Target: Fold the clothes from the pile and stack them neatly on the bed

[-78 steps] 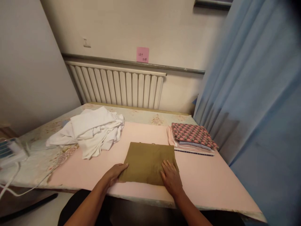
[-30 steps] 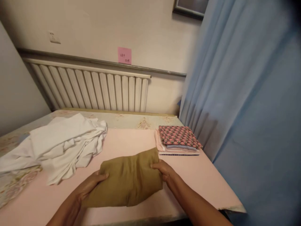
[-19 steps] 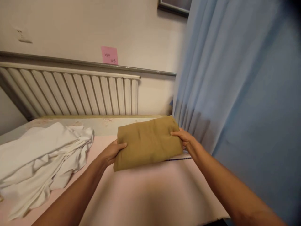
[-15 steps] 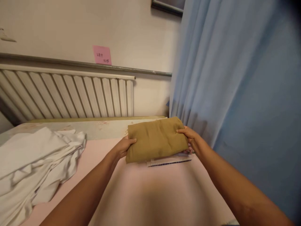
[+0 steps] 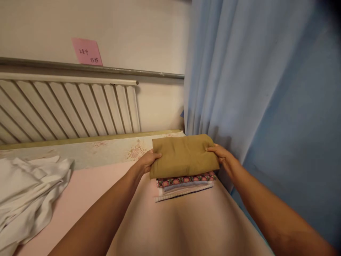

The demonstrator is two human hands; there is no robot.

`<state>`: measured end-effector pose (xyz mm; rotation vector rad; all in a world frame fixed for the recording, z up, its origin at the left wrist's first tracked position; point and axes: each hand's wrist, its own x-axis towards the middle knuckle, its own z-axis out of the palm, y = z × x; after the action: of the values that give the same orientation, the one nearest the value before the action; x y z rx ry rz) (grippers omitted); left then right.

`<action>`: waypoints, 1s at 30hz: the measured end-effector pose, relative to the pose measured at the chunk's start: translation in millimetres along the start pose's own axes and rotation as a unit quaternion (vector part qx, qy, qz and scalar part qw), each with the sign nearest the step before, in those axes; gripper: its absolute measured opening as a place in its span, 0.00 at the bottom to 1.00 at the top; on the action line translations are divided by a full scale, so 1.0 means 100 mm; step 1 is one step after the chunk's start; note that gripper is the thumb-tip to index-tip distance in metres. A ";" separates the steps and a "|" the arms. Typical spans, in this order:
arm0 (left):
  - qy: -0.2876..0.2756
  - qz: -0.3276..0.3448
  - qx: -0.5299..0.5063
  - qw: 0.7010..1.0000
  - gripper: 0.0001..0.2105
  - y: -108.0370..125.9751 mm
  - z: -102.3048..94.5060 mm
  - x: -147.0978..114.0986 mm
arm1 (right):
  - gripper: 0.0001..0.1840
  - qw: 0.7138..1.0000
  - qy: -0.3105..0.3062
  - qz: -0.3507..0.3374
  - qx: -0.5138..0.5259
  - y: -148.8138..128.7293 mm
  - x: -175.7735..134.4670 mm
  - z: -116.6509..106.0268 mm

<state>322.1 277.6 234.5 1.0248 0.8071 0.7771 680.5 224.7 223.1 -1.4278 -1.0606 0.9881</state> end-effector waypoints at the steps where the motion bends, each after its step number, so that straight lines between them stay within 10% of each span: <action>1: 0.008 -0.005 0.004 1.000 0.25 -0.07 -0.01 0.03 | 0.18 1.000 0.000 0.010 0.000 0.08 0.01 0.01; 9: 0.095 -0.073 0.075 0.990 0.20 -0.62 -0.03 0.16 | 0.12 0.993 0.055 0.074 -0.076 0.84 -0.07 0.16; 16: 0.200 0.010 0.205 0.958 0.27 -0.42 -0.02 0.12 | 0.23 0.947 0.200 -0.009 -0.251 0.54 -0.02 0.04; 19: 0.238 0.122 0.296 0.917 0.31 -0.29 0.23 0.17 | 0.26 0.923 0.190 -0.115 -0.313 0.27 0.06 0.30; 23: 0.161 0.218 0.590 0.761 0.24 -0.43 0.67 0.39 | 0.24 0.850 0.069 -0.271 -0.447 0.25 0.10 0.89; 30: 0.138 0.124 0.654 0.733 0.25 -1.13 0.64 0.64 | 0.23 0.835 0.033 -0.220 -0.504 0.92 0.02 1.28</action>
<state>427.5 269.4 135.5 2.3540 1.5680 0.5017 566.6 255.2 117.6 -1.8559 -1.8917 -0.0380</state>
